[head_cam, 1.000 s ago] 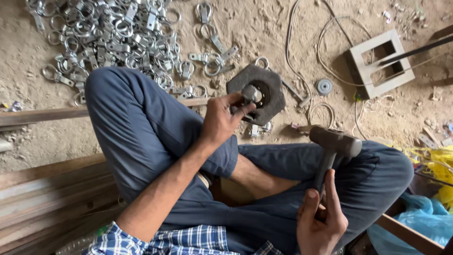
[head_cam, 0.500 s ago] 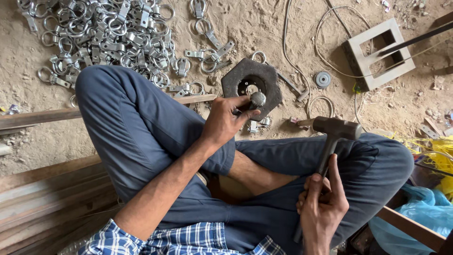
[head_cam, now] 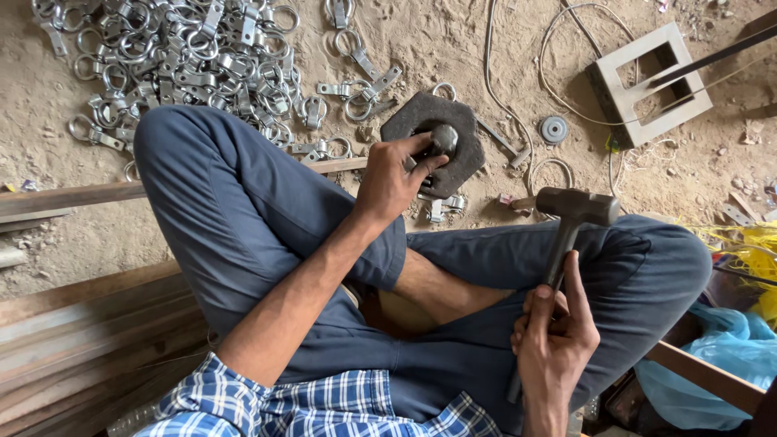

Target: The person sits cross-legged on the floor and repeatedly hammers a small metal part placed on a hexagonal anvil. They pick up parts from a nearby pile, position them on the anvil, and strike them with a hammer.

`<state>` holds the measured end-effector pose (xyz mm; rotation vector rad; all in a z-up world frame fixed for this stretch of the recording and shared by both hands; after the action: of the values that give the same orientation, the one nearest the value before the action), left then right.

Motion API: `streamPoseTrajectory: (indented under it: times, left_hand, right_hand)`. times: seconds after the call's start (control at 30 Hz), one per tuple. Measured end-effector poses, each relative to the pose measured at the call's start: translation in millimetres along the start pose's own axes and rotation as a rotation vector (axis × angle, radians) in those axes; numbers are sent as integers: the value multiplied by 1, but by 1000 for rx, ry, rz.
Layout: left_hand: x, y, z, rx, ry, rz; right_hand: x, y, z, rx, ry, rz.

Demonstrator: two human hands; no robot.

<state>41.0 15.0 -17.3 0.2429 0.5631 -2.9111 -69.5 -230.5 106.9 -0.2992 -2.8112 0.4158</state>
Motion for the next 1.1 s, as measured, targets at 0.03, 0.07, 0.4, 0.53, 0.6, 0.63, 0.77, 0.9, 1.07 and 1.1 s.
streamPoseTrajectory:
  times: [0.03, 0.07, 0.4, 0.53, 0.6, 0.63, 0.77, 0.9, 1.07, 1.1]
  left_hand:
    - [-1, 0, 1, 20, -44, -13]
    - [-1, -3, 3, 0, -2, 10]
    - [15, -15, 25, -15, 12, -101]
    - [15, -11, 19, -18, -9, -87]
    - [15, -12, 20, -41, -7, -74]
    - [15, -13, 20, -54, -6, -68]
    - [15, -13, 24, -58, -2, -25]
    - [12, -17, 22, 8, 7, 15]
    - [13, -22, 24, -30, 12, 13]
    - [12, -21, 26, -44, 9, 4]
  right_hand:
    - [0, 0, 0, -1, 1, 2]
    - [0, 0, 0, -2, 3, 4]
    - [-1, 0, -2, 39, 0, 17]
    - [-1, 0, -1, 6, 5, 13]
    - [-1, -1, -1, 7, -5, 15]
    - [-1, -1, 0, 13, -4, 17]
    - [-1, -1, 1, 19, -1, 24]
    - [-2, -1, 2, 9, -8, 24]
    - [-2, -1, 2, 7, -3, 18]
    - [-2, -1, 2, 8, -5, 16]
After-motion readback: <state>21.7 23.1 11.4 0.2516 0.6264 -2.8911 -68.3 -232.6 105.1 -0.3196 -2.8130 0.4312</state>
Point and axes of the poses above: each hand's wrist, its own x-axis away from the middle knuckle, its own y-axis out of the palm, z = x × y, the point moved 1 cm from there along -x, towards the middle knuckle, and after that the axes turned 1 degree about -x, right-handed, at the moved point
